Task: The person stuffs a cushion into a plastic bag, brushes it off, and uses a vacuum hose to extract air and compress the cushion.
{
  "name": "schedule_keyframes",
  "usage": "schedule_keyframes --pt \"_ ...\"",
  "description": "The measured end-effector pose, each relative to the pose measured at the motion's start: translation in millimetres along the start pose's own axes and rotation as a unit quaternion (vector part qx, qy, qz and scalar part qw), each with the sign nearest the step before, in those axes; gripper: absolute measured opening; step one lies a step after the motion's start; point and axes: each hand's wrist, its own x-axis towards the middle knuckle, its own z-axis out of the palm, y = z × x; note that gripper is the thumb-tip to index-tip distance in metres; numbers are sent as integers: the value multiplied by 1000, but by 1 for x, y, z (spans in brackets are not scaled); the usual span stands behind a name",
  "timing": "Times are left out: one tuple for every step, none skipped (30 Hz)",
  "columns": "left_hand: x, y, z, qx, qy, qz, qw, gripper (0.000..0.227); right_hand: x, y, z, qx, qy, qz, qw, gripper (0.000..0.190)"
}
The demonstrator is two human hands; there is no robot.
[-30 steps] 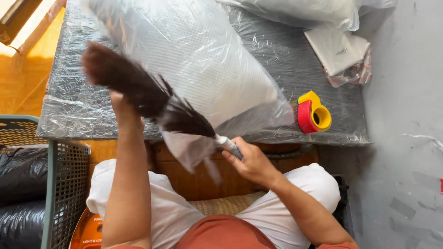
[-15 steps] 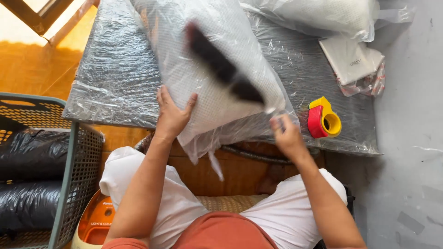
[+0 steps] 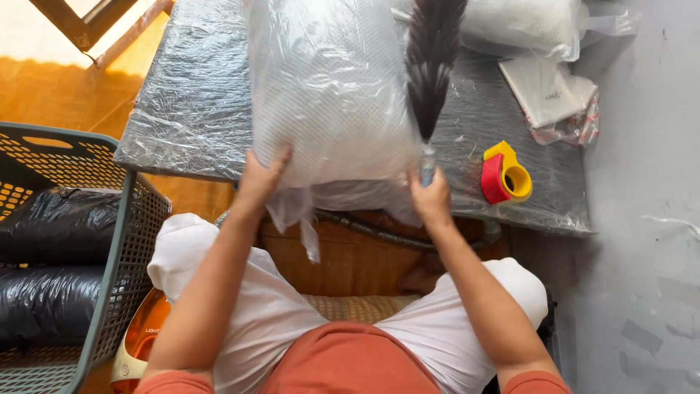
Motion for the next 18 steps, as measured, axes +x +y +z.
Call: schedule_keyframes --pt "4 -4 -13 2 -3 1 1000 95 -34 -13 -7 0 2 3 1000 32" --pt "9 -7 -25 3 27 42 999 91 -66 -27 -14 11 -29 -7 999 33" --pt "15 -9 -37 4 56 83 995 88 -97 -41 -21 22 -60 -16 998 34" --pt "28 -18 -47 5 54 83 995 88 -116 -37 -22 22 -59 -14 998 34" --pt "42 -27 -57 45 77 88 992 99 -134 -34 -22 43 -149 -10 988 33" --pt "54 -40 -69 88 98 90 987 111 -156 -30 -21 63 -240 -4 969 33" --pt "56 -48 -72 91 95 87 988 111 -164 -34 -27 63 -241 1 968 33" --pt "60 -55 -76 97 134 101 981 98 -169 -40 -32 100 -316 3 944 34" --pt "64 -61 -81 103 173 115 973 86 -175 -47 -37 136 -388 4 911 37" --pt "42 -61 -73 103 173 114 973 86 -170 -37 -39 136 -389 4 911 37" --pt "21 -61 -66 69 219 202 952 73 -166 -27 -41 66 -362 -76 927 41" --pt "-1 -62 -57 33 264 286 920 60 -162 -16 -44 -6 -332 -157 930 46" --pt "-25 -72 -44 32 266 283 921 60 -147 -10 -51 -7 -335 -158 929 46" --pt "-53 -83 -30 51 283 311 906 68 -135 -3 -59 -71 -296 -112 946 39" --pt "-80 -94 -15 70 300 338 889 76 -123 5 -66 -135 -254 -66 955 51" --pt "-99 -96 -7 73 297 332 892 76 -101 9 -80 -137 -260 -61 954 51" --pt "-119 -97 1 21 178 181 967 89 -78 13 -95 -185 -179 -107 960 43" --pt "-137 -95 8 -31 52 25 998 102 -55 18 -108 -228 -93 -152 957 37"
